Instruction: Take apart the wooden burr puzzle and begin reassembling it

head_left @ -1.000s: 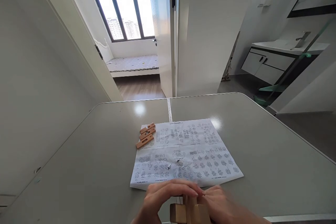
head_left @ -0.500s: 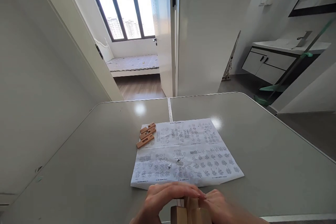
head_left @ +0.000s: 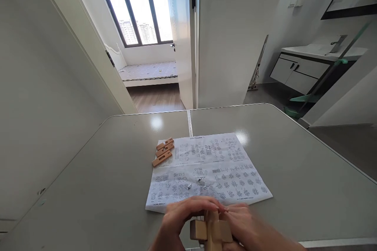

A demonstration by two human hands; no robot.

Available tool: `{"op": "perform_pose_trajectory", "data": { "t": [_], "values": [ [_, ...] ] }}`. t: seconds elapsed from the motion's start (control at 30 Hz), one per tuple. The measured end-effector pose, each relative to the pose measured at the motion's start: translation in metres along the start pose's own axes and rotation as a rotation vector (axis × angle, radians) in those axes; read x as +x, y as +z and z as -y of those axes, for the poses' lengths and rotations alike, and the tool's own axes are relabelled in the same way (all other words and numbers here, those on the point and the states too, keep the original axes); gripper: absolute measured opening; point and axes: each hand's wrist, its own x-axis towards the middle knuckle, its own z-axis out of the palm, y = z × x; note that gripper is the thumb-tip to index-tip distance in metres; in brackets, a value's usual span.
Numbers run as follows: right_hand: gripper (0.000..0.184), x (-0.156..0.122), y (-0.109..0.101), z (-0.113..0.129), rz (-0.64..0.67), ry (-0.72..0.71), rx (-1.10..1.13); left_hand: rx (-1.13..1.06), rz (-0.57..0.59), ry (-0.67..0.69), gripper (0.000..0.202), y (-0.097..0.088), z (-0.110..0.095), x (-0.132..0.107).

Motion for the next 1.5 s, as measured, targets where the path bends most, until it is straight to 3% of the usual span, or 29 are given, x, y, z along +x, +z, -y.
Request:
{"op": "perform_pose_trajectory", "data": {
  "t": [0.07, 0.17, 0.23, 0.37, 0.57, 0.87, 1.1, 1.27, 1.4, 1.5],
  "values": [
    [0.039, 0.0, -0.003, 0.002, 0.007, 0.008, 0.024, 0.106, 0.003, -0.121, 0.062, -0.003, -0.007, 0.001],
    [0.04, 0.0, -0.002, 0.001, 0.072, 0.062, 0.039, 0.049, 0.083, -0.139, 0.074, -0.004, -0.022, 0.01],
    [0.04, 0.001, 0.001, -0.001, 0.1, 0.082, 0.039, 0.06, 0.054, -0.194, 0.072, -0.001, -0.028, 0.017],
    [0.034, 0.001, 0.014, -0.007, 0.139, 0.07, 0.006, 0.123, 0.021, -0.309, 0.081, 0.008, -0.023, 0.022],
    [0.039, -0.003, 0.027, -0.015, 0.176, 0.049, -0.019, 0.184, 0.027, -0.343, 0.081, 0.014, -0.016, 0.018],
    [0.017, 0.007, 0.009, 0.001, 0.222, 0.209, 0.103, 0.211, 0.006, -0.466, 0.076, 0.012, -0.015, 0.028],
    [0.006, 0.013, -0.003, -0.002, 0.257, 0.221, 0.105, 0.179, -0.034, -0.429, 0.064, 0.007, -0.01, 0.034],
    [0.007, 0.007, -0.001, -0.009, 0.176, 0.212, 0.102, 0.19, 0.056, -0.347, 0.045, -0.002, -0.013, 0.027],
    [0.014, 0.004, -0.001, -0.006, 0.163, 0.252, 0.088, 0.228, 0.085, -0.295, 0.066, -0.008, -0.013, 0.015],
    [0.011, 0.006, -0.004, 0.002, 0.17, 0.265, 0.132, 0.32, 0.101, -0.349, 0.067, -0.009, -0.017, 0.011]
  ]
}}
